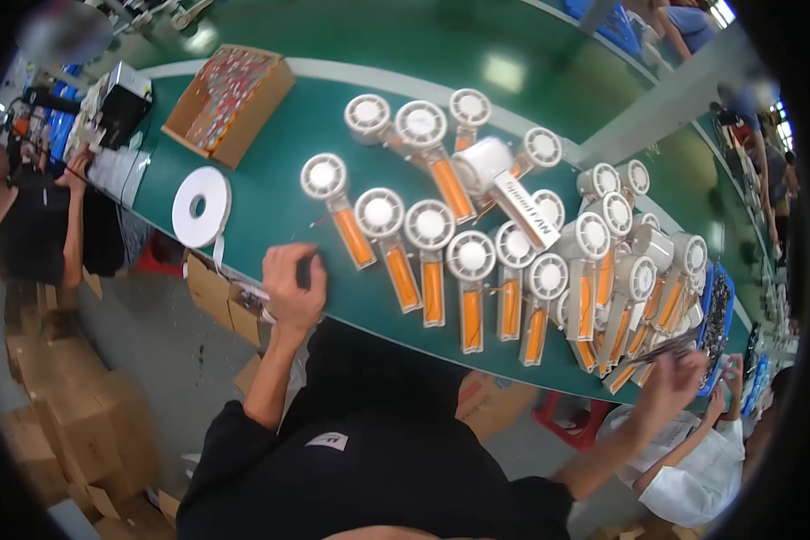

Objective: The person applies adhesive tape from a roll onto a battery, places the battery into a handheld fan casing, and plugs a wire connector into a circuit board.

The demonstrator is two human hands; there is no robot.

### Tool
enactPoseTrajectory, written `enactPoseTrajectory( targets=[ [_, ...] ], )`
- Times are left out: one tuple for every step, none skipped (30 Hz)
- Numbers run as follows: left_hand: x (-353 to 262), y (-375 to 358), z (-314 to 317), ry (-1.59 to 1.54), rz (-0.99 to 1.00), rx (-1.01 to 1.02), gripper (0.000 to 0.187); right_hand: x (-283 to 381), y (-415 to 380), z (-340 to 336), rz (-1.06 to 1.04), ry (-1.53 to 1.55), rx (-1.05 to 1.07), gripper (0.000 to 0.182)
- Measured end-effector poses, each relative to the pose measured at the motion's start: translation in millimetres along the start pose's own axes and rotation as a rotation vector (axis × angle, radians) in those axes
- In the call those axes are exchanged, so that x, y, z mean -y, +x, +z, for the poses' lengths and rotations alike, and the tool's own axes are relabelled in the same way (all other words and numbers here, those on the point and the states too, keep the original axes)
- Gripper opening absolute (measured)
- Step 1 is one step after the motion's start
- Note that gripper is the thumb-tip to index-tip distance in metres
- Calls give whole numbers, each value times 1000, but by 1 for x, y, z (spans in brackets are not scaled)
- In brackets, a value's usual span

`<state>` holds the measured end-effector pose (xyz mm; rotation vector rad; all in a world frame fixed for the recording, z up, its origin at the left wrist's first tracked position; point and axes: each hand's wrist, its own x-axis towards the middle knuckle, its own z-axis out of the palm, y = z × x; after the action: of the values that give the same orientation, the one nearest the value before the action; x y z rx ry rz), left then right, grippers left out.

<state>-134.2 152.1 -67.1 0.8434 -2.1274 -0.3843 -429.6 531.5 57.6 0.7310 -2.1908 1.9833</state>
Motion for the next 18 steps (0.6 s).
enactPoseTrajectory(
  targets=[
    [3, 0, -1, -53, -26, 13, 18, 14, -26, 41, 20, 73, 32, 37],
    [5, 3, -3, -101, -81, -4, 19, 19, -47, 74, 78, 119, 118, 40],
    [7, 8, -5, -148, -133, -19, 19, 24, -65, 104, 175, 128, 158, 41],
    [8, 14, -6, -197, -182, -34, 19, 28, -77, 136, 242, 222, 242, 38],
    [12, 24, -6, -204, -153, -50, 23, 41, -84, 171, 286, 229, 290, 33],
    [15, 35, -5, -210, -123, -68, 27, 27, -98, 195, 192, 180, 367, 30],
    [19, 46, -4, -215, -96, -87, 30, 27, -105, 221, 89, 152, 462, 27],
    [22, 58, -1, -253, -71, -58, 36, 29, -109, 240, 10, 22, 542, 23],
    [25, 68, 2, -290, -48, -31, 41, 31, -113, 259, -21, -11, 593, 21],
    [28, 76, 6, -318, -41, 20, 42, 28, -117, 272, -137, -99, 630, 19],
    [31, 83, 9, -347, -33, 72, 44, 26, -119, 281, -219, -178, 686, 18],
    [34, 89, 13, -376, -26, 125, 45, 23, -120, 288, -301, -257, 741, 17],
    [38, 92, 17, -449, -67, 203, 46, 20, -123, 293, -327, -301, 724, 17],
    [43, 95, 22, -524, -109, 280, 48, 16, -125, 298, -353, -345, 706, 16],
    [47, 97, 25, -597, -145, 352, 49, 14, -124, 303, -385, -386, 685, 16],
    [51, 97, 27, -652, -165, 332, 49, 15, -122, 306, -413, -396, 653, 16],
    [54, 94, 29, -706, -188, 318, 50, 17, -121, 307, -434, -408, 621, 16],
    [55, 90, 29, -761, -213, 309, 50, 19, -121, 306, -450, -421, 589, 16]
  ],
)
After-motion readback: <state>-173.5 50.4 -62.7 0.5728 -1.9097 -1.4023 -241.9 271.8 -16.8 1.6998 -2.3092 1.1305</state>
